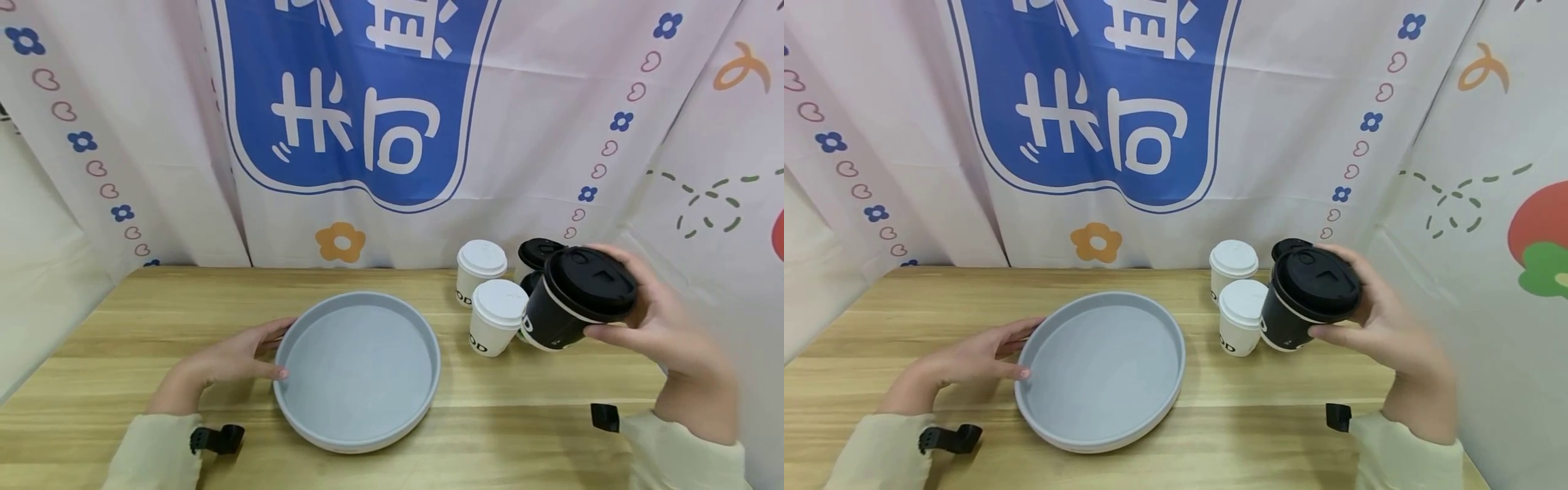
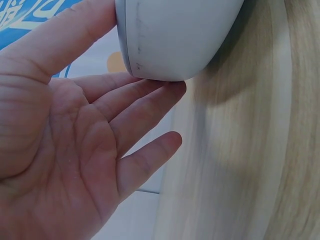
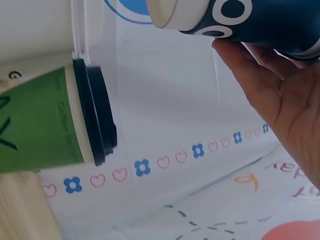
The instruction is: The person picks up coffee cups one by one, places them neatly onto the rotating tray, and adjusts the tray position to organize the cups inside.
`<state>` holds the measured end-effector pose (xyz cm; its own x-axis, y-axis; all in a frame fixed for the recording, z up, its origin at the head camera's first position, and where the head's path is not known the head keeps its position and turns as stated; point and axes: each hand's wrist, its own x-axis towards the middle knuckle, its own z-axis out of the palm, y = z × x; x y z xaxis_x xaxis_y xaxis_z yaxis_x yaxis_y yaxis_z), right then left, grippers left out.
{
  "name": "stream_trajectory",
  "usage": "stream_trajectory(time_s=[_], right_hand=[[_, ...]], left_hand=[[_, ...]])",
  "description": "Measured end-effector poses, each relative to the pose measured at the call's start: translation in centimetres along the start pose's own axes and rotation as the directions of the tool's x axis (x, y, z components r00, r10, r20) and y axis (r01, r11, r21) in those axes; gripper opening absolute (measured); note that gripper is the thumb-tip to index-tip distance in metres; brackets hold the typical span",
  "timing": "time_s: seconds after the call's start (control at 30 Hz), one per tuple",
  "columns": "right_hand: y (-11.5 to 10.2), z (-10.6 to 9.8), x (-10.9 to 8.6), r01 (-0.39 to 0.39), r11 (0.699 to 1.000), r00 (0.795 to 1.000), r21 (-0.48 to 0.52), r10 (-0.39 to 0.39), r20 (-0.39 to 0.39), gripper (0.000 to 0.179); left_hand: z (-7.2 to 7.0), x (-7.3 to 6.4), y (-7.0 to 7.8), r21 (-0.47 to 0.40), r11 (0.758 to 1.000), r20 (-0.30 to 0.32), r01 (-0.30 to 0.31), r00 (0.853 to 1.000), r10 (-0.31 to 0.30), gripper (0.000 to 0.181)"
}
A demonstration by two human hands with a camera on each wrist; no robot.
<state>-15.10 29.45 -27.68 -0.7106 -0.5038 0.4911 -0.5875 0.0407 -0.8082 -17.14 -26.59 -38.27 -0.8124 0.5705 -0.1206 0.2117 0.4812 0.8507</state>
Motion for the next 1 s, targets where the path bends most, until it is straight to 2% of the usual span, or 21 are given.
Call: stream_trajectory(time_s=[0.1, 0.27, 0.43, 0.63, 0.73, 1.0], right_hand=[[0.4, 0.9, 0.7, 0.026, 1.000, 0.999, 0.002, -0.027, 0.029, 0.098], [0.9, 2.5, 2.2, 0.000, 0.999, 0.999, -0.053, 0.002, 0.051, 0.101], [1.6, 4.7, 4.0, 0.025, 0.998, 0.997, -0.052, -0.021, 0.072, 0.100], [2.1, 7.2, 5.9, -0.003, 0.998, 0.993, -0.063, 0.011, 0.120, 0.099], [2.4, 8.4, 6.6, 0.018, 0.999, 0.987, -0.047, -0.011, 0.158, 0.097], [2.9, 11.5, 7.9, -0.002, 0.999, 0.967, 0.044, -0.010, 0.254, 0.095]], left_hand=[[0.0, 0.1, 0.0, 0.014, 1.000, 0.000, -0.005, 1.000, 0.005, 0.093], [-0.1, 0.1, 0.0, 0.006, 1.000, 0.005, -0.007, 1.000, 0.007, 0.093], [-0.1, 0.1, -0.2, -0.009, 1.000, 0.004, 0.001, 1.000, -0.001, 0.093], [-0.2, 0.1, -0.1, -0.003, 1.000, 0.001, -0.010, 1.000, 0.010, 0.093], [-0.2, 0.1, -0.1, -0.001, 1.000, 0.001, -0.009, 1.000, 0.009, 0.093], [0.0, 0.1, -0.3, -0.010, 1.000, 0.001, -0.001, 1.000, 0.001, 0.094]])
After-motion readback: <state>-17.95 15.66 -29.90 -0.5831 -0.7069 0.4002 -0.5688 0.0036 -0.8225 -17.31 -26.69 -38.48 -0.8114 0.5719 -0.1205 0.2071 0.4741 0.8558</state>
